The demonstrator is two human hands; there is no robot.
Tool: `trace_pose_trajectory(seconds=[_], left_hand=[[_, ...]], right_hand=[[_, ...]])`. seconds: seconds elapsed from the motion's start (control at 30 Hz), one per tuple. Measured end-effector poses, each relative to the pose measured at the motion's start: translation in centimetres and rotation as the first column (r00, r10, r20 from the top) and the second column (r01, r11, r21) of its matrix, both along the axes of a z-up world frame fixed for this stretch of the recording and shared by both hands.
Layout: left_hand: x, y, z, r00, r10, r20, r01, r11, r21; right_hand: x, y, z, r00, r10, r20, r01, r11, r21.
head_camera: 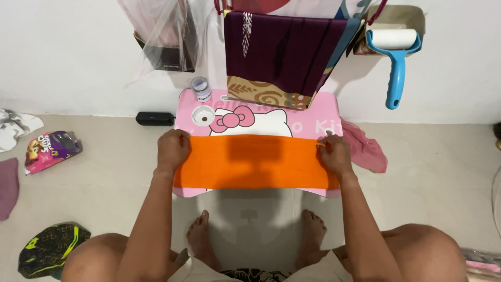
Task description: A person is sitting on the floor, spreading out and folding an orange hijab on a small pink table.
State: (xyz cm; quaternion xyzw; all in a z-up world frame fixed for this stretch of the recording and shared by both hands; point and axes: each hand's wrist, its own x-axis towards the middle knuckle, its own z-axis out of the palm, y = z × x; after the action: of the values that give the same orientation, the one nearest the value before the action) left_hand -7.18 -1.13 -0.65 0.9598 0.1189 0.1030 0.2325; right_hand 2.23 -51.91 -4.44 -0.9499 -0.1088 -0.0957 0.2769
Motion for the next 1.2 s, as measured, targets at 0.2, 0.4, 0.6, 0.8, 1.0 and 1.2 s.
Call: trace_pose_trajectory(seconds=[0.2,0.4,0.6,0.8,1.0,1.2], left_hand=[[0.5,-0.5,-0.4,0.997,0.081,-0.007,-0.082,0.994,-0.077],[0.6,-0.1,-1.5,0.995,0.084,-0.045,-0.088,0.991,-0.1],[0.1,1.4,-1.6,0.984,0.088,-0.153,-0.119,0.971,-0.206],[-1.3,1.5,0.6,0.996,0.02,-0.09,-0.067,0.831,-0.552],[-1.4,3.8,-0.8,0.996,-0.016,-0.086,-0.05,0.705,-0.708],[-1.3,1.3,2.3,0.996,0.057,-0.071,-0.092,0.642,-0.761]], right_hand=[[1.8,-0.3,-1.9,0.995,-0.097,0.028,0.098,0.995,-0.034],[1.4,-0.3,-2.2,0.988,-0.126,-0.09,0.122,0.991,-0.053],[0.2,-0.3,0.7,0.975,-0.104,-0.197,0.116,0.992,0.053],[-0.8,-1.7,2.1,0.948,0.025,-0.318,0.052,0.972,0.23],[-0.8,-3.2,2.6,0.9,0.094,-0.427,0.113,0.894,0.434],[-0.1,-2.0,2.9,0.908,0.066,-0.414,0.199,0.802,0.564]])
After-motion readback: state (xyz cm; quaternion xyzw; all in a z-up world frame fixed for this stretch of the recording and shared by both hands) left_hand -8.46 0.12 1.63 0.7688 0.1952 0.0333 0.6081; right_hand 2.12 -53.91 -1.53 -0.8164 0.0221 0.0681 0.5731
